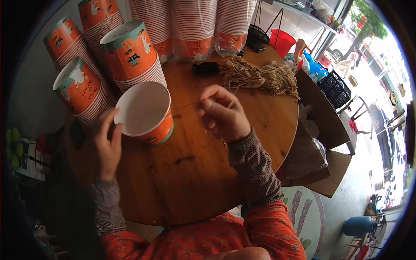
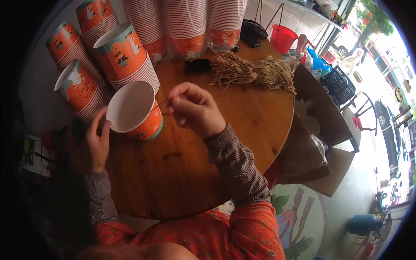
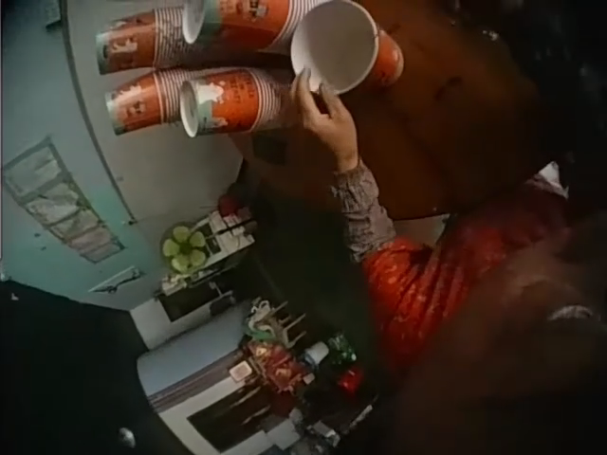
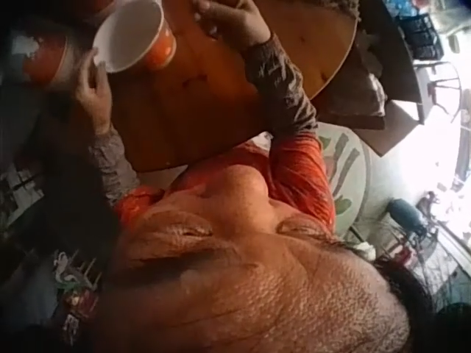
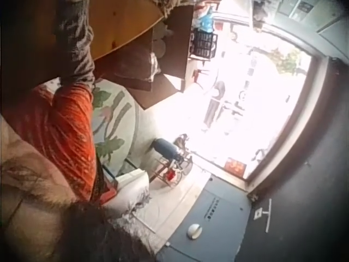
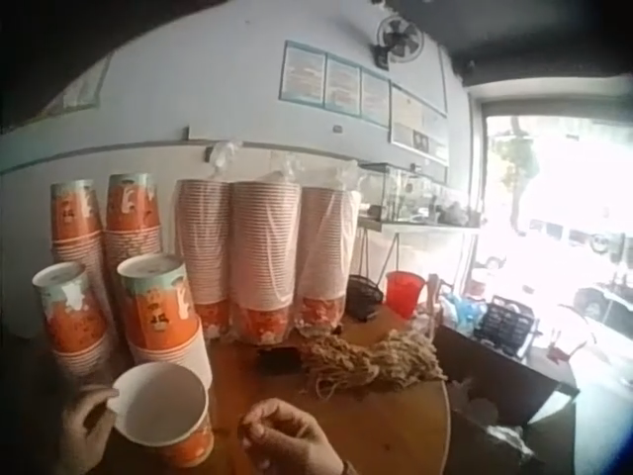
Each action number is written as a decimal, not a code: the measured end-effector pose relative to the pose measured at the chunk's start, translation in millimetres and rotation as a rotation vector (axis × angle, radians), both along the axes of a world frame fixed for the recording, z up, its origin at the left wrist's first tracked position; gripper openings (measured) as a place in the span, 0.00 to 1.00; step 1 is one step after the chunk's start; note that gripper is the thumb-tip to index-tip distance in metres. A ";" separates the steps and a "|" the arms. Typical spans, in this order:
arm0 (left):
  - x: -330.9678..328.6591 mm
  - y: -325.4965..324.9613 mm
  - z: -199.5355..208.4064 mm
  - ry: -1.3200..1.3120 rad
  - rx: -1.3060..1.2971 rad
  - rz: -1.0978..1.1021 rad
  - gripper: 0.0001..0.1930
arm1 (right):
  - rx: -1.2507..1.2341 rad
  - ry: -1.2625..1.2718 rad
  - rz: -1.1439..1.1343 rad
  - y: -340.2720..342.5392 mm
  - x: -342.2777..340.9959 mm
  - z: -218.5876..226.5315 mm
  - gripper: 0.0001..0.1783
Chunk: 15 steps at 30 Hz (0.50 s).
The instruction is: The recorder is threading and securing cord handles onto printed paper buckets at a workstation.
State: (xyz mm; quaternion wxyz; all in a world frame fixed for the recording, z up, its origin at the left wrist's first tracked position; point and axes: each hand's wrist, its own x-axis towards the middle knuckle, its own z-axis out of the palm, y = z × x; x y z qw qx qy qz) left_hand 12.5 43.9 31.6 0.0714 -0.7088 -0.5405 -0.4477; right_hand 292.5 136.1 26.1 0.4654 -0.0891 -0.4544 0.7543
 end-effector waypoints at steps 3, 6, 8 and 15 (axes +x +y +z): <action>53.3 -18.7 -2.5 -0.102 -0.104 -0.213 0.14 | -0.025 0.020 0.079 -11.3 -13.4 -7.4 0.04; 103.0 -23.1 -3.7 -0.487 -0.325 -0.428 0.11 | -0.058 0.180 0.293 -23.7 -29.4 -11.0 0.05; 96.5 -15.9 -20.5 -0.575 -0.414 -0.497 0.10 | -0.057 0.192 0.319 -25.8 -35.0 -12.1 0.05; 68.1 -18.0 -29.8 -0.660 -0.508 -0.386 0.07 | -0.064 0.166 0.156 -11.5 -28.8 -20.3 0.06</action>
